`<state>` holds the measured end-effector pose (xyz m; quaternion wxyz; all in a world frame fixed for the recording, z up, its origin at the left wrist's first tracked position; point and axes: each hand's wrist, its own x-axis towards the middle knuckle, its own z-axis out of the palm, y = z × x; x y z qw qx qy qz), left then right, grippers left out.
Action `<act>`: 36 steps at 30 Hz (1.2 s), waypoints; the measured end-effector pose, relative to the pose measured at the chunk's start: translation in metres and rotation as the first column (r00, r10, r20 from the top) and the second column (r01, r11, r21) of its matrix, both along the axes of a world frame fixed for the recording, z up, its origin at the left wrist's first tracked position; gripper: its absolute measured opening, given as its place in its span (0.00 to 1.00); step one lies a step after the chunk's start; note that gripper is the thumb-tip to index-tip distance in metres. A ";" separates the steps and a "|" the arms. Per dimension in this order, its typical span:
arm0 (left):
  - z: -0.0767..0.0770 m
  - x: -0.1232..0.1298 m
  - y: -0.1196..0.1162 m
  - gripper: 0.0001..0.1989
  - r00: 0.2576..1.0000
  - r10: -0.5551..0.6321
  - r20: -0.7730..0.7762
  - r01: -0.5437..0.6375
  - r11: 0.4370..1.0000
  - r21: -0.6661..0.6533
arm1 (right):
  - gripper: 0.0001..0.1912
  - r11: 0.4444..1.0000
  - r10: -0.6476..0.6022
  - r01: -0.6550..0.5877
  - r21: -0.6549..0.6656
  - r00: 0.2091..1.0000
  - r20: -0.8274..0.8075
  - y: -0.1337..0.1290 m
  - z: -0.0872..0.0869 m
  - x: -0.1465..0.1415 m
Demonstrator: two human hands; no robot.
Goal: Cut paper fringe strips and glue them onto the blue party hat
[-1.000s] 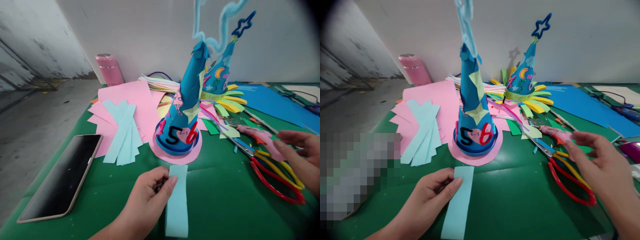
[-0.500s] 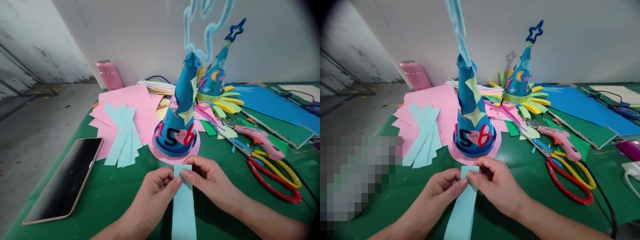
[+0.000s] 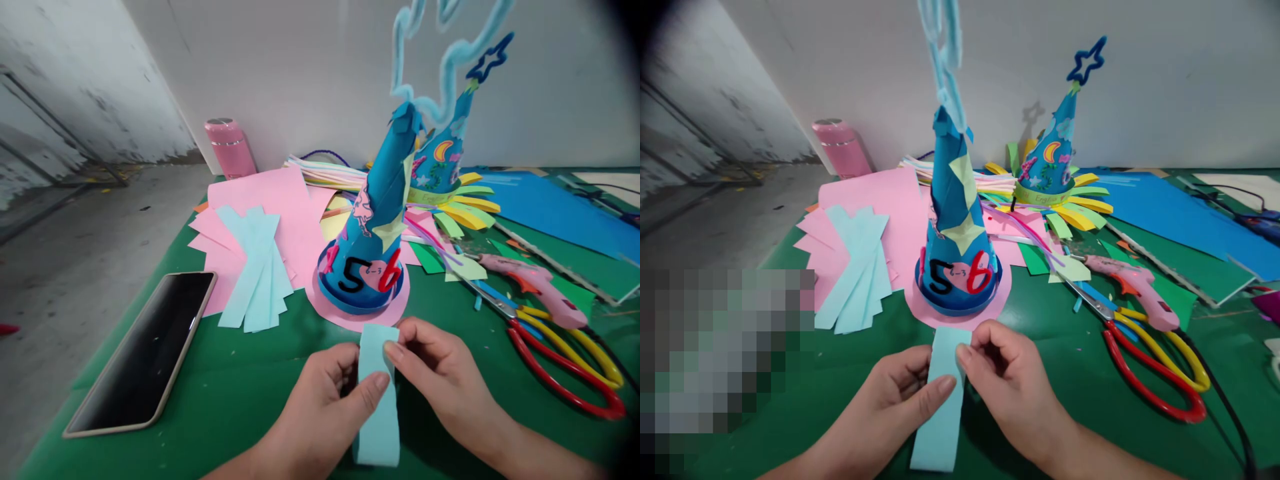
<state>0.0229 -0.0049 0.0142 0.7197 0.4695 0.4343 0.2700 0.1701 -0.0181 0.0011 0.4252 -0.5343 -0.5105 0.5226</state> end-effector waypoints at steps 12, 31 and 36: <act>-0.003 -0.001 -0.009 0.17 0.999 0.024 -0.027 -0.027 0.992 -0.121 | 0.13 0.975 -0.208 0.210 0.068 0.977 -0.045 0.008 0.012 0.005; -0.003 0.000 -0.020 0.17 0.995 0.017 -0.100 -0.026 0.996 -0.088 | 0.12 0.947 -0.274 0.288 0.142 0.956 -0.109 0.008 0.016 0.002; 0.002 0.005 -0.018 0.14 0.998 -0.038 -0.048 0.030 0.989 -0.143 | 0.12 0.954 -0.257 0.268 0.134 0.962 -0.091 0.008 0.018 -0.001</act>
